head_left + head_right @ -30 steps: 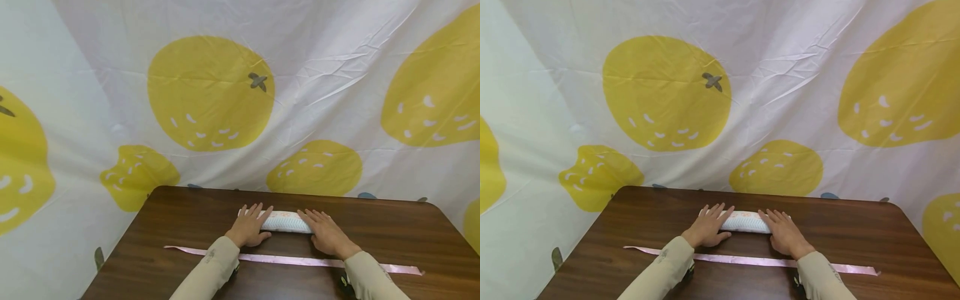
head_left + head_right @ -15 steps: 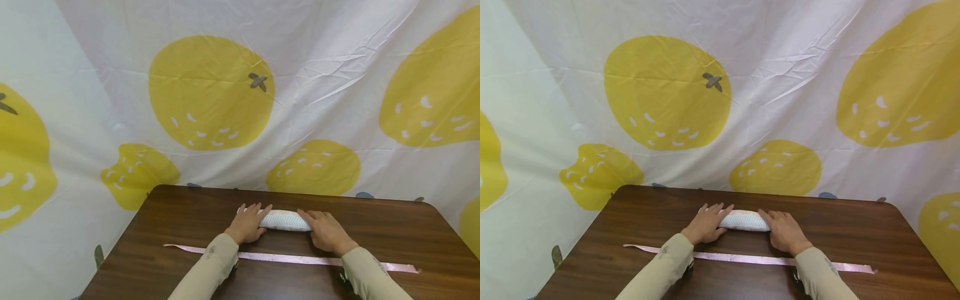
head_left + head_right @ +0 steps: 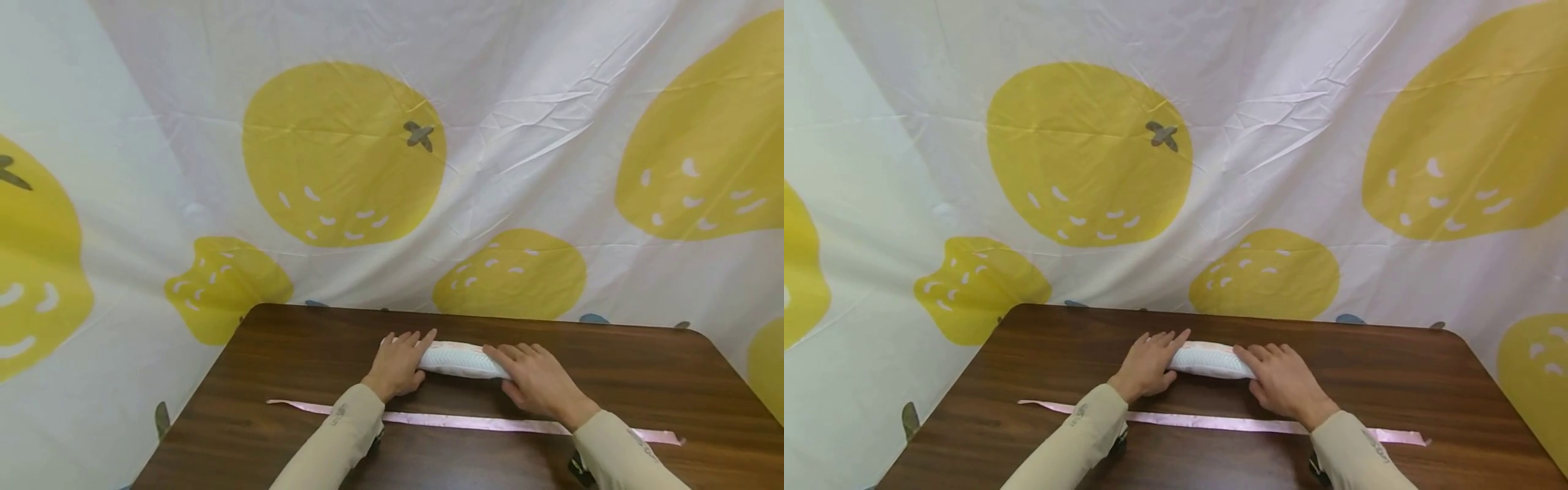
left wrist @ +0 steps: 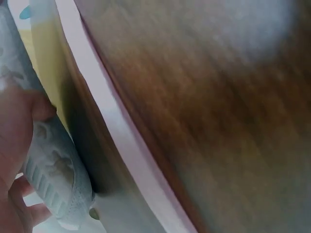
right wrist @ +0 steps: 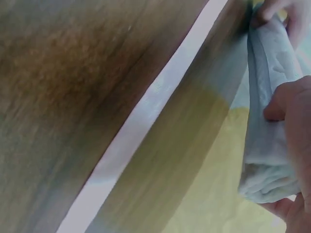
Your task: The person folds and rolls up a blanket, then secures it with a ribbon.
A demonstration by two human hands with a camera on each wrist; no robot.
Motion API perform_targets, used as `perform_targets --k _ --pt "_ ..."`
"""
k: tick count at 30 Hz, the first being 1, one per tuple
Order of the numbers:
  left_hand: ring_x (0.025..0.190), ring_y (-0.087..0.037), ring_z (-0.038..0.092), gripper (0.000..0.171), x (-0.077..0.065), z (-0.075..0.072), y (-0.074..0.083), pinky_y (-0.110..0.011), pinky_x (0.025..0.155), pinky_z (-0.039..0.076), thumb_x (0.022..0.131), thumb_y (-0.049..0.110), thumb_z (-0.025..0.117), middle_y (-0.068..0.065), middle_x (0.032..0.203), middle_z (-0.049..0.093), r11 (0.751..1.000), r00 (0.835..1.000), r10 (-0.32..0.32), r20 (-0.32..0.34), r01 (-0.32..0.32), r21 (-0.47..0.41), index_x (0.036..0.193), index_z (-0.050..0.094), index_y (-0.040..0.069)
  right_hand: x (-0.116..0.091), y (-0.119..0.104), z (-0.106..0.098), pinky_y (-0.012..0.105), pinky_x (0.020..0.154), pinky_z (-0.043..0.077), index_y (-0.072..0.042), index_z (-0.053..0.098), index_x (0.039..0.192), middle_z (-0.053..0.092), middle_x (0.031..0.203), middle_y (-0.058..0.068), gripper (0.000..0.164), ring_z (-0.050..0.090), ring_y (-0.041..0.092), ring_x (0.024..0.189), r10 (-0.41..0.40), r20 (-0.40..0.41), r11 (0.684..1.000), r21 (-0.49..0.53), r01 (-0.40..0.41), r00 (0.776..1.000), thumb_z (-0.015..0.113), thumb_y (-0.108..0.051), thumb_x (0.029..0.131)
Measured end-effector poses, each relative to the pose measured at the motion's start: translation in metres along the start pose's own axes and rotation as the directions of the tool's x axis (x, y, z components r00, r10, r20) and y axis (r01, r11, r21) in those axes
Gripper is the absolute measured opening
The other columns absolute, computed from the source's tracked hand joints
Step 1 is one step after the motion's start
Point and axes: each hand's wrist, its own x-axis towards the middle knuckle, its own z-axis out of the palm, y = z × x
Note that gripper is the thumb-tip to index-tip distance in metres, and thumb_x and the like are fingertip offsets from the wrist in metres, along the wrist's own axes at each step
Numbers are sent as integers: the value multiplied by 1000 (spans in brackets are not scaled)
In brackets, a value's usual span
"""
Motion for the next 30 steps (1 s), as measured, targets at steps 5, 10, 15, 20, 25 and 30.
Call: perform_targets --k 5,10,15,20,25,30 --pt "130 -28 54 85 0 -1 -5 -53 107 39 82 21 76 -9 140 58 1000 997 12 -77 -13 -13 155 32 20 4 -11 -13 44 73 54 -5 63 128 69 108 9 63 67 28 86 -69 -59 998 -5 69 996 79 -19 68" --pt "131 -28 53 87 1 -1 -9 -52 107 40 80 17 77 -10 142 56 999 996 15 -88 -19 -39 155 32 20 6 -25 -25 44 75 56 -5 62 127 68 113 12 68 68 28 89 -121 -77 993 -20 120 990 86 -21 65" --pt "133 -28 51 88 0 -2 -13 -53 108 38 78 10 75 -10 143 55 997 996 17 -85 -23 -74 155 34 20 6 -38 -33 42 77 56 -3 59 129 66 117 13 81 65 27 91 -164 -75 986 -22 163 984 90 -20 56" --pt "135 -28 49 89 0 -2 -14 -51 110 37 76 6 75 -10 145 54 995 996 30 -86 -38 -89 154 35 20 5 -47 -39 41 81 54 -3 58 129 66 119 13 90 64 27 95 -182 -81 983 -26 181 980 95 -25 50" --pt "136 -29 47 90 3 -2 -12 -49 111 37 75 2 75 -10 147 51 992 994 60 -86 -69 -102 154 35 22 6 -60 -48 45 90 52 -1 59 125 68 117 15 90 66 32 104 -224 -100 974 -46 221 969 95 -29 48" --pt "139 -27 44 90 7 -6 -4 -46 113 36 76 1 76 -9 149 49 990 989 108 -100 -115 -75 154 36 22 4 -77 -57 40 88 54 1 58 125 67 118 20 85 66 33 107 -283 -102 958 -81 276 954 90 -25 51"
